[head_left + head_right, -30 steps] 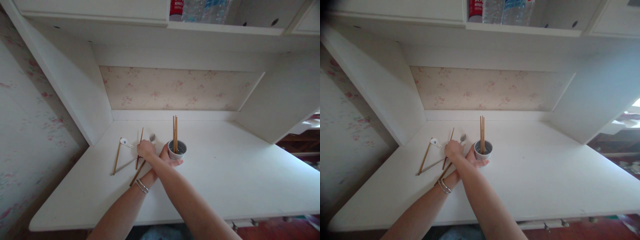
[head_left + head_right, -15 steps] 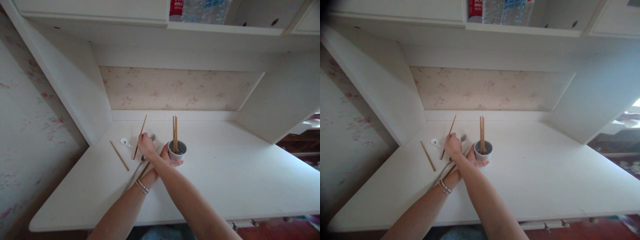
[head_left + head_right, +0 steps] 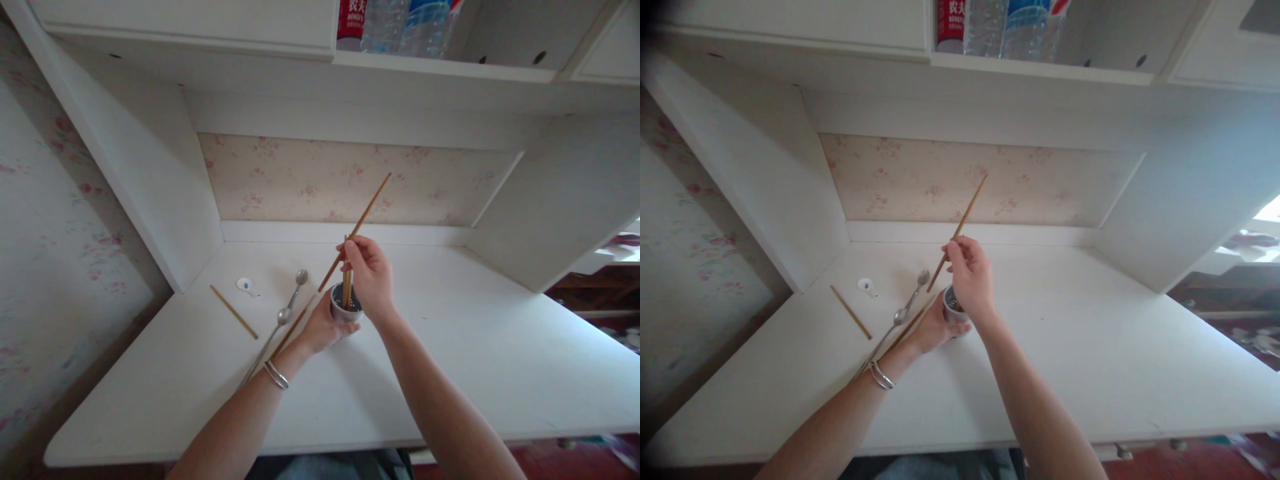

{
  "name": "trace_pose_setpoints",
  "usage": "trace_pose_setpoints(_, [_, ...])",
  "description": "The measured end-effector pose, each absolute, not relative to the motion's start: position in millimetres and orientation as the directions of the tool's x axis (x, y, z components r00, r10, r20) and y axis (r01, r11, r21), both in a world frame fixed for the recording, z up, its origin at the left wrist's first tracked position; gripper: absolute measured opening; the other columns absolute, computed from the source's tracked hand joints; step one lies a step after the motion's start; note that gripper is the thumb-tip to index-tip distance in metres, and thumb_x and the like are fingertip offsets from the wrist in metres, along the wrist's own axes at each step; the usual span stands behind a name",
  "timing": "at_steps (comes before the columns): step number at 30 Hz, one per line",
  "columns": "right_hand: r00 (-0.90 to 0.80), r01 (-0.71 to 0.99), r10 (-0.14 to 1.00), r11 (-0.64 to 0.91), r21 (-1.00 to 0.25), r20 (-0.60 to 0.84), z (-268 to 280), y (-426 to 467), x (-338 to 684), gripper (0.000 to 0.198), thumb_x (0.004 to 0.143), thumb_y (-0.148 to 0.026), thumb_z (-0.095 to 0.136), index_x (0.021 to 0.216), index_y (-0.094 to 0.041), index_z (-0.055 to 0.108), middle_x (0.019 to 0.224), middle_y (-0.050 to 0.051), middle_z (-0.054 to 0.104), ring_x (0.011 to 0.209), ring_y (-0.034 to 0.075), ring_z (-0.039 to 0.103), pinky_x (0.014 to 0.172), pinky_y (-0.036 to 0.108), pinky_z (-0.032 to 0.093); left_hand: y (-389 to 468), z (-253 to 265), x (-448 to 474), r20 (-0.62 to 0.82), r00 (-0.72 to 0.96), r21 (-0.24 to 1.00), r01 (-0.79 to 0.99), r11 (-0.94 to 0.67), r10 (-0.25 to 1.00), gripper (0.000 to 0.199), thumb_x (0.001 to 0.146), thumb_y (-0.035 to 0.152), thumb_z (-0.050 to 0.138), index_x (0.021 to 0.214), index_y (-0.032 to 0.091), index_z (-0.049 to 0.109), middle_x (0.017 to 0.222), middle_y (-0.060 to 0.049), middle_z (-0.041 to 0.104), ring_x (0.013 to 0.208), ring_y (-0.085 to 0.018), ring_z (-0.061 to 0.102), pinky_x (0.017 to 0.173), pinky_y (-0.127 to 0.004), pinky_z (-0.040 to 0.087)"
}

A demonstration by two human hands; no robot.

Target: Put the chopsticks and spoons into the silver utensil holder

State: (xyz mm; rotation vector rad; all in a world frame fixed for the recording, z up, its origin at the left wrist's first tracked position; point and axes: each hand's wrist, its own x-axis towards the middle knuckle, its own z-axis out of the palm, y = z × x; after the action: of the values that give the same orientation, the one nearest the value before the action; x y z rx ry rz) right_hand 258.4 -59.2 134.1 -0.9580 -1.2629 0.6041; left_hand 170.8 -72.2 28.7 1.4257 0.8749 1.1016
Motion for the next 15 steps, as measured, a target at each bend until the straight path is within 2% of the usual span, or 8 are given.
trace_pose_setpoints(5, [0.382, 0.161, 0.816, 0.403, -0.901, 0.433, 113.9, -45.9, 309.0, 0.034, 0.079, -0.047, 0.056, 0.092, -0.016, 0.062, 0.085, 0.008, 0.068, 0.075, 0.016, 0.063, 0.059, 0.026, 0.050, -70.3, 24.9, 173.4, 0.217, 0.342, 0.973, -0.151, -0.174, 0.915, 0.072, 0.058, 0.015, 0.080, 0.122, 0.017, 0.048, 0.117, -0.011, 0.062, 0.104, -0.021, 0.060, 0.096, -0.038, 0.043])
trace_pose_setpoints(12, [0.341, 0.343, 0.853, 0.278, -0.897, 0.395, 72.4, -39.1, 325.0, 0.029, 0.079, -0.044, 0.055, 0.085, -0.017, 0.066, 0.079, 0.005, 0.068, 0.075, 0.017, 0.062, 0.071, 0.031, 0.048, -68.4, 24.2, 175.9, 0.230, 0.339, 0.967, -0.183, -0.176, 0.912, 0.071, 0.056, 0.012, 0.080, 0.120, 0.017, 0.049, 0.119, -0.010, 0.062, 0.107, -0.021, 0.059, 0.097, -0.036, 0.042])
trace_pose_setpoints(15, [0.309, 0.408, 0.882, 0.214, -0.888, 0.355, 64.5, -40.3, 322.6, 0.027, 0.078, -0.042, 0.055, 0.083, -0.018, 0.067, 0.079, 0.004, 0.069, 0.074, 0.017, 0.062, 0.071, 0.030, 0.047, -66.9, 23.0, 177.4, 0.238, 0.335, 0.961, -0.217, -0.172, 0.912, 0.072, 0.056, 0.012, 0.080, 0.120, 0.017, 0.048, 0.121, -0.010, 0.061, 0.111, -0.022, 0.057, 0.099, -0.037, 0.041])
